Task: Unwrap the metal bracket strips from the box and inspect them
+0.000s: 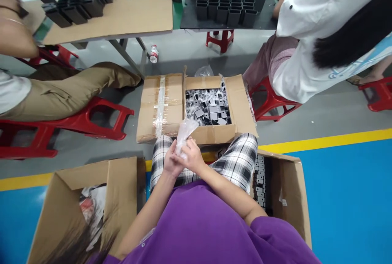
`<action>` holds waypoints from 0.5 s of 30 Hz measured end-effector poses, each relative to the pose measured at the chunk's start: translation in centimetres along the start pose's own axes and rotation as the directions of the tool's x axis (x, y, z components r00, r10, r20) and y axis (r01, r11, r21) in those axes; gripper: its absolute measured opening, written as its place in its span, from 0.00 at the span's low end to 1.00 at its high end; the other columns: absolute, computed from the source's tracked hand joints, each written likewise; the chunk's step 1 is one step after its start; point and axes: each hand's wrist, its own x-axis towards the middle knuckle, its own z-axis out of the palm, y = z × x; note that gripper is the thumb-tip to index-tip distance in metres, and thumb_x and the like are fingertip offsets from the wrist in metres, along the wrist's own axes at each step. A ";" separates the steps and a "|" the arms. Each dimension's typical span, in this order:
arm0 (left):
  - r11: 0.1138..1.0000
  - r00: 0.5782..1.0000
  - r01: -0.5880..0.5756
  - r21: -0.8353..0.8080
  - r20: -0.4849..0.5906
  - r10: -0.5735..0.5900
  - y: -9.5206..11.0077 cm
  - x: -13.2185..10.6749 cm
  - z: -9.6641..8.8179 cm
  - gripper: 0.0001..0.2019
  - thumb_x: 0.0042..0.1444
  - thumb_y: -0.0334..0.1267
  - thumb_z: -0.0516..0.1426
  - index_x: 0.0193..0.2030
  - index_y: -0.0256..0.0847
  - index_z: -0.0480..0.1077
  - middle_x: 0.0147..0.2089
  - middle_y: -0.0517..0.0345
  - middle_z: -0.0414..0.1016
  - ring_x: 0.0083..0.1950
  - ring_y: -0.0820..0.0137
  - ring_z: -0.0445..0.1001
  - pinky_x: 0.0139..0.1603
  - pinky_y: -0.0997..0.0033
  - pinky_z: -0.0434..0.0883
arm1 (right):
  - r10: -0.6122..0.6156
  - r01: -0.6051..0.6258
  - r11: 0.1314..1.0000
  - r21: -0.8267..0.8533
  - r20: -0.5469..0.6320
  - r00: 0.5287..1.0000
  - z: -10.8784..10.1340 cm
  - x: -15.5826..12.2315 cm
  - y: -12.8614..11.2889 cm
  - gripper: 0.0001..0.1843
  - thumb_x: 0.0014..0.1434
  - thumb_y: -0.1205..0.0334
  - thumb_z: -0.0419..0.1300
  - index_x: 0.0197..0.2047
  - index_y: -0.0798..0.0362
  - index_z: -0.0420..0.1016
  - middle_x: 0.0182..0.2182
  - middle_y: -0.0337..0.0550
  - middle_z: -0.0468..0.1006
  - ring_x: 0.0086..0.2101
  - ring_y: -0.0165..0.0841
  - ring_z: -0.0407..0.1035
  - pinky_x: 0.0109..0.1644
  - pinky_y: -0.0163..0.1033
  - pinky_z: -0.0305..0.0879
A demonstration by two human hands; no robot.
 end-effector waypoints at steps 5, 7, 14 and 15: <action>0.981 0.996 0.077 -0.179 0.061 -0.068 -1.1 -0.1 0.4 0.12 0.63 0.40 0.52 0.42 0.38 0.75 0.45 0.50 0.81 0.51 0.64 0.77 0.56 0.62 0.72 | 0.417 -0.314 0.838 0.446 -0.152 0.896 -3.0 -1.5 -0.7 0.11 0.52 0.54 0.62 0.30 0.47 0.63 0.26 0.36 0.67 0.27 0.33 0.64 0.36 0.42 0.69; 0.965 0.996 0.087 -0.247 0.059 -0.074 -0.8 0.1 0.0 0.11 0.63 0.38 0.52 0.43 0.40 0.75 0.45 0.53 0.81 0.48 0.66 0.77 0.55 0.60 0.72 | 0.518 -0.353 0.721 0.597 -0.125 0.846 -4.9 -2.0 -0.4 0.13 0.47 0.58 0.64 0.36 0.46 0.66 0.31 0.36 0.72 0.28 0.34 0.67 0.33 0.41 0.70; 0.974 0.994 0.111 -0.196 0.035 -0.106 0.8 -0.1 -2.1 0.08 0.59 0.35 0.55 0.40 0.41 0.76 0.45 0.53 0.82 0.49 0.64 0.77 0.52 0.60 0.74 | 0.539 -0.428 0.741 0.517 -0.078 0.839 -11.2 -2.8 0.8 0.07 0.47 0.56 0.60 0.25 0.48 0.76 0.26 0.41 0.77 0.31 0.38 0.69 0.40 0.43 0.68; 0.977 0.993 0.116 -0.179 0.035 -0.111 0.7 -0.2 -2.2 0.07 0.59 0.35 0.55 0.40 0.41 0.76 0.44 0.53 0.82 0.48 0.65 0.77 0.51 0.61 0.74 | 0.513 -0.429 0.756 0.495 -0.040 0.857 -11.7 -2.9 0.9 0.10 0.49 0.55 0.58 0.21 0.49 0.75 0.23 0.41 0.75 0.28 0.37 0.68 0.37 0.43 0.67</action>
